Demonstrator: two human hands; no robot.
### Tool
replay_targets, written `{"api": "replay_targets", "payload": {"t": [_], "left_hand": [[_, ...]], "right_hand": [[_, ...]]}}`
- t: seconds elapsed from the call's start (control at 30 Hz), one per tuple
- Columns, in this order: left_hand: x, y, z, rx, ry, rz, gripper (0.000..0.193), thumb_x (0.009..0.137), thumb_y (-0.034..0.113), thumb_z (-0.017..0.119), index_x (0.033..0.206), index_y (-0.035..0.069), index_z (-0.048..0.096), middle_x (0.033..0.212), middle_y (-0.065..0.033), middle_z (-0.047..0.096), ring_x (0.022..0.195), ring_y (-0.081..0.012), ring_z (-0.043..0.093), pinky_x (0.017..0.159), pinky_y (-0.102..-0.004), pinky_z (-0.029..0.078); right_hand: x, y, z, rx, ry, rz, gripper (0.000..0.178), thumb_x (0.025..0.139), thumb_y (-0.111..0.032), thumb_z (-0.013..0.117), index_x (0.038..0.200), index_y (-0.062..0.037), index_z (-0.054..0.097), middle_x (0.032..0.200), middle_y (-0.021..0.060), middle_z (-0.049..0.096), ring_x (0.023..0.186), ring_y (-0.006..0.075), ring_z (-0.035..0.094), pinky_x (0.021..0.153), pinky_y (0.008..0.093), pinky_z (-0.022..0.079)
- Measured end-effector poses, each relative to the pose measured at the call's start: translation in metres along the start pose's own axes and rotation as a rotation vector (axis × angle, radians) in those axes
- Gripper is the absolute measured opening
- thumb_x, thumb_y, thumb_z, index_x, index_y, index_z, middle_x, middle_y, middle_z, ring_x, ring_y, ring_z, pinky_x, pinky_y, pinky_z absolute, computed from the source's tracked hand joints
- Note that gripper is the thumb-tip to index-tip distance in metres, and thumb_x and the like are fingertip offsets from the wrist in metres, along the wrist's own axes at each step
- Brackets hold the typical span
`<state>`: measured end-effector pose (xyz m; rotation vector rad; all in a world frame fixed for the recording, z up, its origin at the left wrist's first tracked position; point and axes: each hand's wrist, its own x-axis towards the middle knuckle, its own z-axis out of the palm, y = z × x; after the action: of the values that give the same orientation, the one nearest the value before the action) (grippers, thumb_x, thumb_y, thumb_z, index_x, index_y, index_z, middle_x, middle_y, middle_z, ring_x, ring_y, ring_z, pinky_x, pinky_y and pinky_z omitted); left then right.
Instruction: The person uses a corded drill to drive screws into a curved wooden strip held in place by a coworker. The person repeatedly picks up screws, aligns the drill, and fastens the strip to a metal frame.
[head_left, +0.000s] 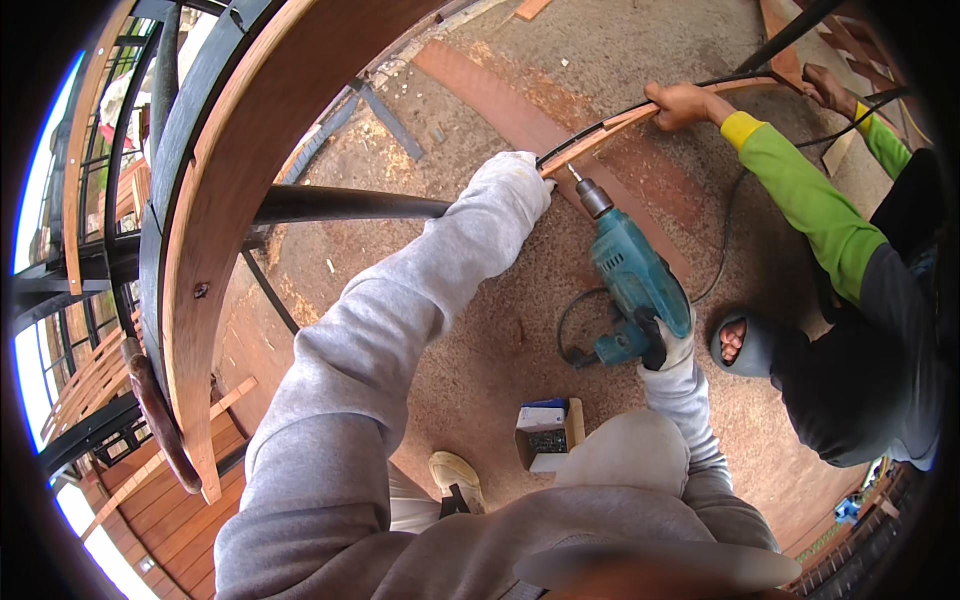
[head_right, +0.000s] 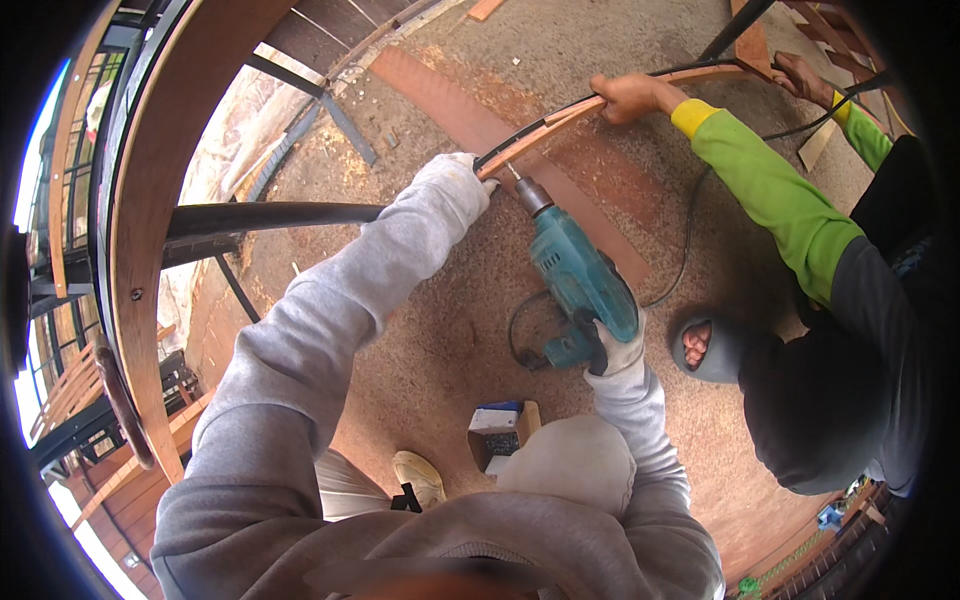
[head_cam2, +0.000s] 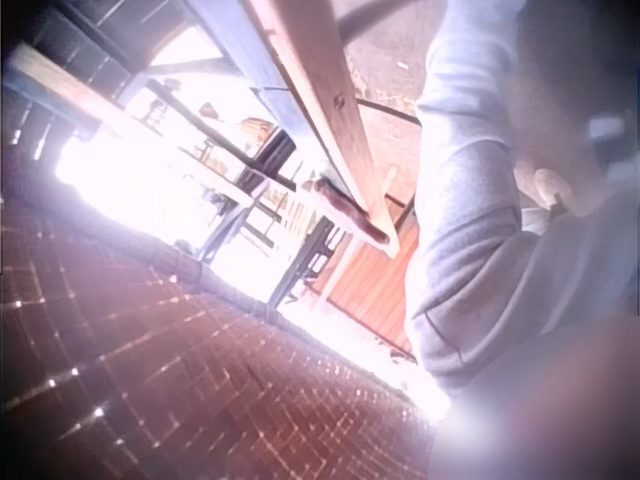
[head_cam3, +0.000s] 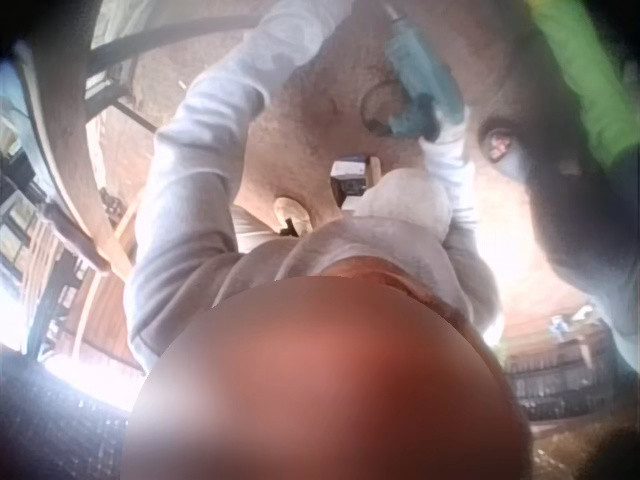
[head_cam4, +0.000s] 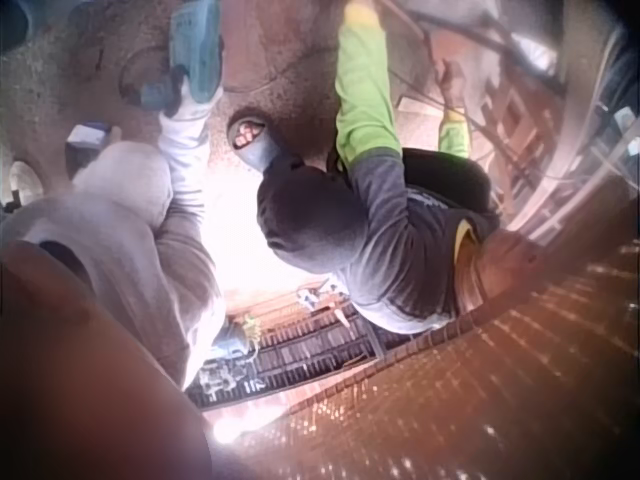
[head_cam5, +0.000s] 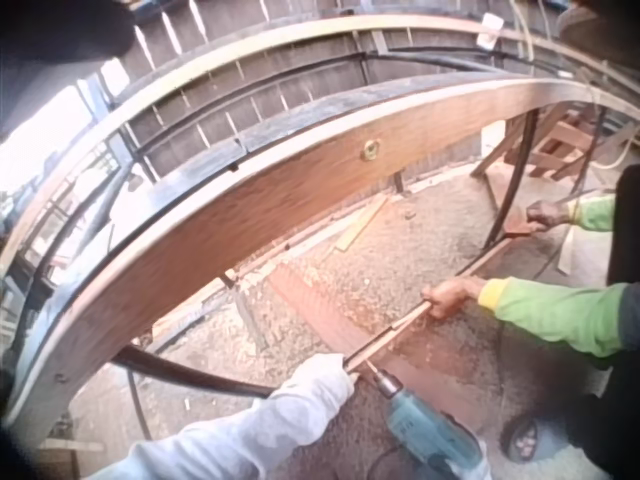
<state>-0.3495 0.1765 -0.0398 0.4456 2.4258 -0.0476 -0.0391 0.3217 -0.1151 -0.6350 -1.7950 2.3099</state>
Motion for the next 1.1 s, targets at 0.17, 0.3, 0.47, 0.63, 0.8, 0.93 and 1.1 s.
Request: {"api": "replay_targets", "payload": {"t": [0.17,0.3,0.47,0.63,0.8,0.93,1.1], "left_hand": [[-0.001,-0.001,0.003,0.015,0.029,0.026,0.040,0.090,0.043,0.070,0.113,0.010,0.073,0.111,-0.0154,0.073,0.109,-0.0351,0.068,0.095,-0.0436,0.054],[-0.001,-0.001,0.001,-0.001,0.006,0.013,0.041,0.091,0.043,0.070,0.114,0.010,0.073,0.113,-0.0156,0.073,0.110,-0.0349,0.067,0.096,-0.0436,0.054],[-0.005,0.003,-0.001,0.006,-0.017,0.011,0.041,0.091,0.042,0.070,0.116,0.010,0.072,0.113,-0.0155,0.073,0.110,-0.0353,0.067,0.096,-0.0440,0.054],[-0.003,0.006,-0.007,0.042,-0.066,-0.018,0.044,0.092,0.045,0.068,0.119,0.011,0.071,0.117,-0.0156,0.071,0.113,-0.0350,0.066,0.098,-0.0437,0.053],[-0.002,0.003,-0.006,0.021,-0.047,-0.019,0.052,0.090,0.046,0.070,0.129,0.011,0.067,0.126,-0.0167,0.068,0.120,-0.0365,0.063,0.103,-0.0440,0.051],[-0.099,-0.004,0.025,-0.377,0.508,0.052,0.064,0.088,0.033,0.077,0.141,0.010,0.050,0.138,-0.0150,0.057,0.128,-0.0322,0.057,0.108,-0.0408,0.047],[-0.146,-0.073,0.002,-1.404,1.166,0.192,0.047,0.086,0.008,0.081,0.124,0.003,0.054,0.118,-0.0131,0.063,0.103,-0.0127,0.061,0.088,-0.0298,0.050]], "right_hand": [[-0.001,-0.036,0.026,0.143,0.029,0.068,0.075,0.086,-0.040,0.077,0.139,0.0054,0.050,0.117,0.0195,0.069,0.097,0.0274,0.072,0.080,0.0378,0.060],[0.000,-0.047,0.024,0.211,-0.007,0.182,0.080,0.084,-0.044,0.079,0.140,0.0058,0.050,0.119,0.0200,0.068,0.102,0.0275,0.071,0.081,0.0379,0.060],[-0.003,-0.028,0.015,0.099,-0.008,0.080,0.077,0.085,-0.042,0.079,0.138,0.0064,0.052,0.119,0.0183,0.069,0.100,0.0261,0.071,0.084,0.0368,0.059],[0.000,-0.030,0.011,0.081,-0.035,0.077,0.066,0.088,-0.036,0.075,0.134,0.0068,0.055,0.119,0.0175,0.069,0.102,0.0252,0.071,0.088,0.0371,0.057],[0.007,-0.034,0.014,-0.075,-0.041,-0.023,0.054,0.091,-0.027,0.071,0.131,0.0068,0.057,0.116,0.0182,0.070,0.099,0.0260,0.071,0.085,0.0371,0.058],[0.006,-0.054,0.026,-0.111,-0.020,-0.131,0.047,0.093,-0.026,0.066,0.126,0.0066,0.060,0.103,0.0166,0.074,0.086,0.0226,0.072,0.076,0.0339,0.058],[0.001,-0.062,0.031,-0.043,0.003,-0.065,0.044,0.095,-0.024,0.065,0.126,0.0060,0.059,0.101,0.0149,0.074,0.086,0.0229,0.072,0.079,0.0333,0.057]]}}
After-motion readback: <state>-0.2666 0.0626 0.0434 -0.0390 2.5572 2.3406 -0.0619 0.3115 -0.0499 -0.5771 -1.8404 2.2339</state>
